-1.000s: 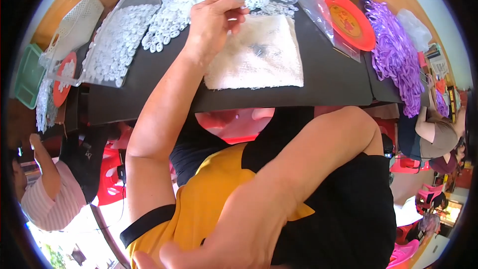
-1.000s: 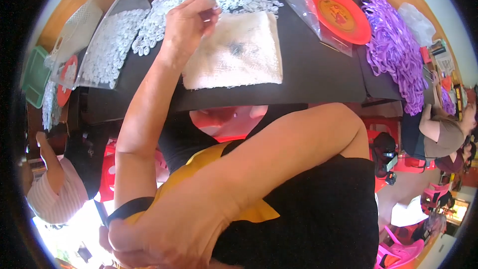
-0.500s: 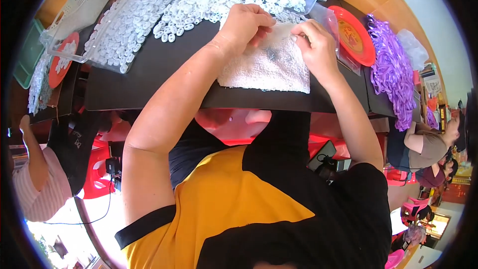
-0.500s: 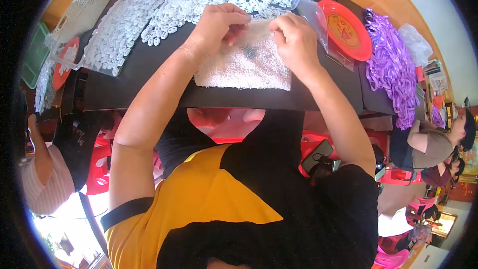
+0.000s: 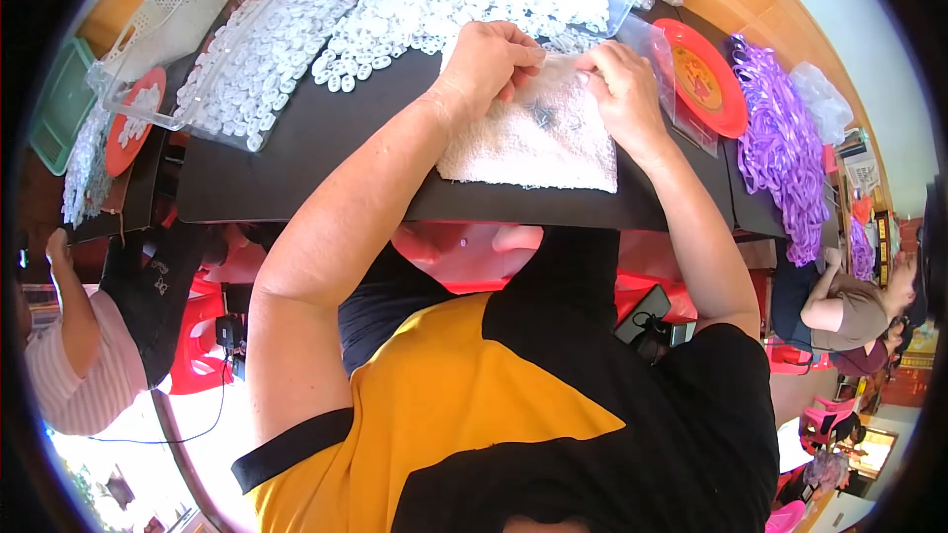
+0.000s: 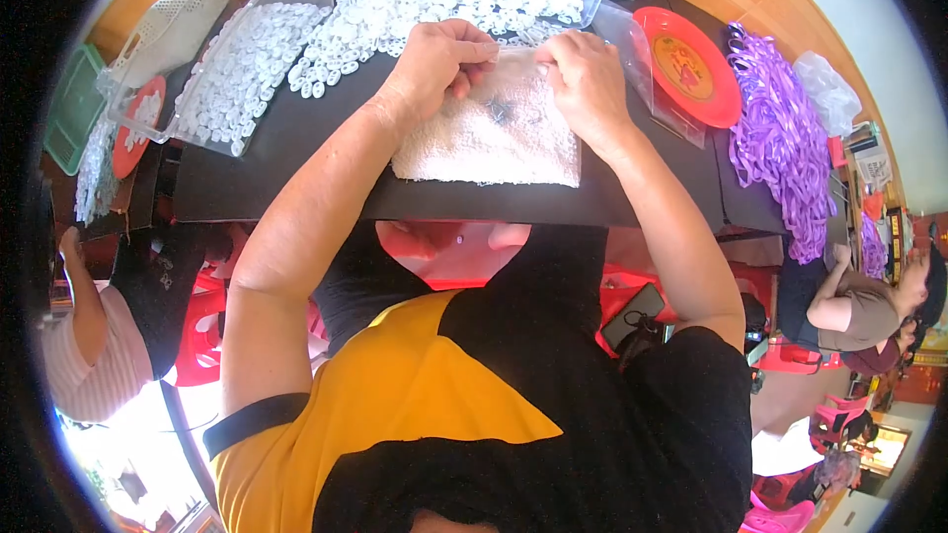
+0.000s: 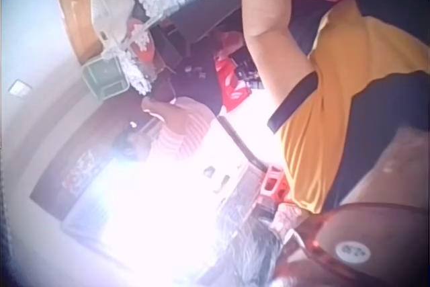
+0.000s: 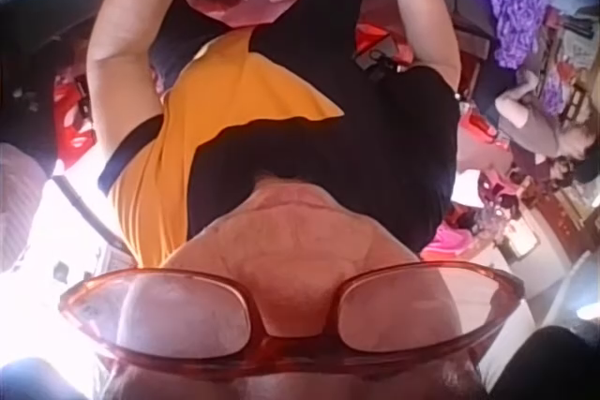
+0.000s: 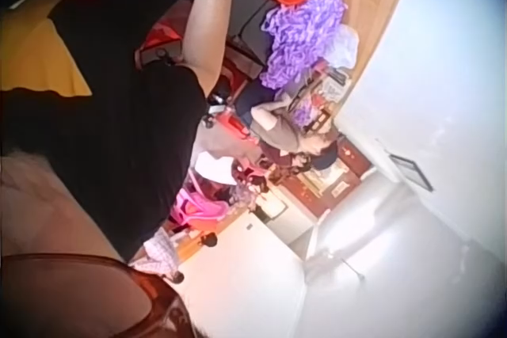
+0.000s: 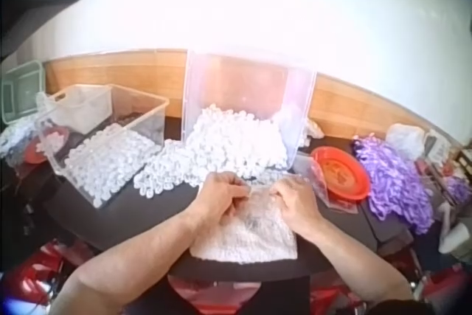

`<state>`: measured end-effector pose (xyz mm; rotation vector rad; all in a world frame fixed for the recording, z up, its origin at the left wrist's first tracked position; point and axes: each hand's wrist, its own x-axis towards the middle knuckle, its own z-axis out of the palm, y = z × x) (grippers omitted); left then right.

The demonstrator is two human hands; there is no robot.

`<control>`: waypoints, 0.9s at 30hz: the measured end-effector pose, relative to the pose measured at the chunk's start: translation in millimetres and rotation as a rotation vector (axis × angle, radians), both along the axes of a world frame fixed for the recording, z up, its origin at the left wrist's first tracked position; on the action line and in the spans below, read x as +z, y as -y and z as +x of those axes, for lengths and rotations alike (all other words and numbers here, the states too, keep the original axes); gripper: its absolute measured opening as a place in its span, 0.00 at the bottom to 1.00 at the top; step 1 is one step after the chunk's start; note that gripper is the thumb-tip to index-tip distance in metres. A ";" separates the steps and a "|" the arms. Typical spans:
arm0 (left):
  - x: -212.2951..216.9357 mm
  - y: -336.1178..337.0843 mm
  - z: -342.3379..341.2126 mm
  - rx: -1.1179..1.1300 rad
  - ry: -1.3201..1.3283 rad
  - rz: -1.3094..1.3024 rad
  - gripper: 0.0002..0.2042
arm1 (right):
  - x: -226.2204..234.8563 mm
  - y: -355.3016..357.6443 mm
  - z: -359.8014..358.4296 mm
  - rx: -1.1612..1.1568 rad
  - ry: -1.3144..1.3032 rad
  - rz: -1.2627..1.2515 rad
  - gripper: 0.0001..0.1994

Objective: Assembling small white plastic components by hand.

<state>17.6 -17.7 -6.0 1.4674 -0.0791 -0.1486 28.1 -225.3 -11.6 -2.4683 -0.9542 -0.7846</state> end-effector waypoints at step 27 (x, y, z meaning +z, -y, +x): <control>10.8 -5.7 -1.3 0.211 -0.036 -0.488 0.02 | 28.8 -64.3 -2.7 0.259 -0.550 0.772 0.09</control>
